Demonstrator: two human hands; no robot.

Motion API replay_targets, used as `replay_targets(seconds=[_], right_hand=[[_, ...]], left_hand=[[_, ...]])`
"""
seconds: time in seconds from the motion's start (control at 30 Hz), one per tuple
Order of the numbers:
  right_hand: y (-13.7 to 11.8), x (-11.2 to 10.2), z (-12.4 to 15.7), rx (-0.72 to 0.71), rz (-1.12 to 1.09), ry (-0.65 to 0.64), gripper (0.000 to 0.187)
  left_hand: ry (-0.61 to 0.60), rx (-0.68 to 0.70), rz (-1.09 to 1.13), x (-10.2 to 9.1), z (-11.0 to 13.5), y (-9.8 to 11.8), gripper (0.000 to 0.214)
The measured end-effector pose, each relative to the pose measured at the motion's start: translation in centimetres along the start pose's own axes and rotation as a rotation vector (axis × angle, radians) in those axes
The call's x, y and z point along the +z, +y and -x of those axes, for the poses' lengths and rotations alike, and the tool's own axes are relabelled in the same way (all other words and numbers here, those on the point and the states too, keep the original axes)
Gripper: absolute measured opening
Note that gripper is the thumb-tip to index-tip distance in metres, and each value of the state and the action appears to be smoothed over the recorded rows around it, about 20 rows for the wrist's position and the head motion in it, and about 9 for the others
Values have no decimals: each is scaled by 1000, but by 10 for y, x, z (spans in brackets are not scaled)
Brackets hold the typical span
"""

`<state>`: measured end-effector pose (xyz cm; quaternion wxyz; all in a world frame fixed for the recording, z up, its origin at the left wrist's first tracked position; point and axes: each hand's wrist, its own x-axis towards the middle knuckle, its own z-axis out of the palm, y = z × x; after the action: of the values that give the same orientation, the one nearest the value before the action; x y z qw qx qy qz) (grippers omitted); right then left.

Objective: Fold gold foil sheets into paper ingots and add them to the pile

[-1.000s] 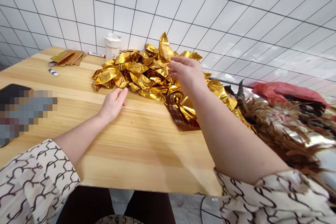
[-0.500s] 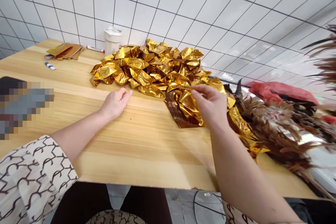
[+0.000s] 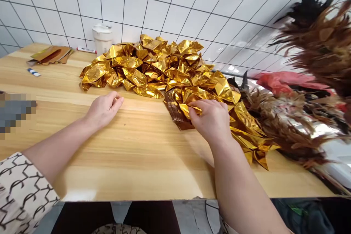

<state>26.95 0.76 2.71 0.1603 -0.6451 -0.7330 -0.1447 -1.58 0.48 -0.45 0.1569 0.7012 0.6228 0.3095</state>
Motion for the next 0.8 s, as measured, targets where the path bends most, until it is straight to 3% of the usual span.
replay_targets(seconds=[0.17,0.27,0.5,0.67,0.8], right_hand=[[-19,-5,6,-55,76,-189,32],[-16,0,1,-10,128,-294,36],[19,8,-9,148,89,-180,48],[-4,0,-2,13,77,-232,41],[-20,-1,-1,68,191,-374,38]], left_hand=[[-16,13,-28,-1,1,0,29],[-23,17,-33,-2,2,0,30],[-14,12,-25,-3,4,1,31],[-13,11,-34,-4,3,0,30],[-13,15,-30,-4,3,1,32]])
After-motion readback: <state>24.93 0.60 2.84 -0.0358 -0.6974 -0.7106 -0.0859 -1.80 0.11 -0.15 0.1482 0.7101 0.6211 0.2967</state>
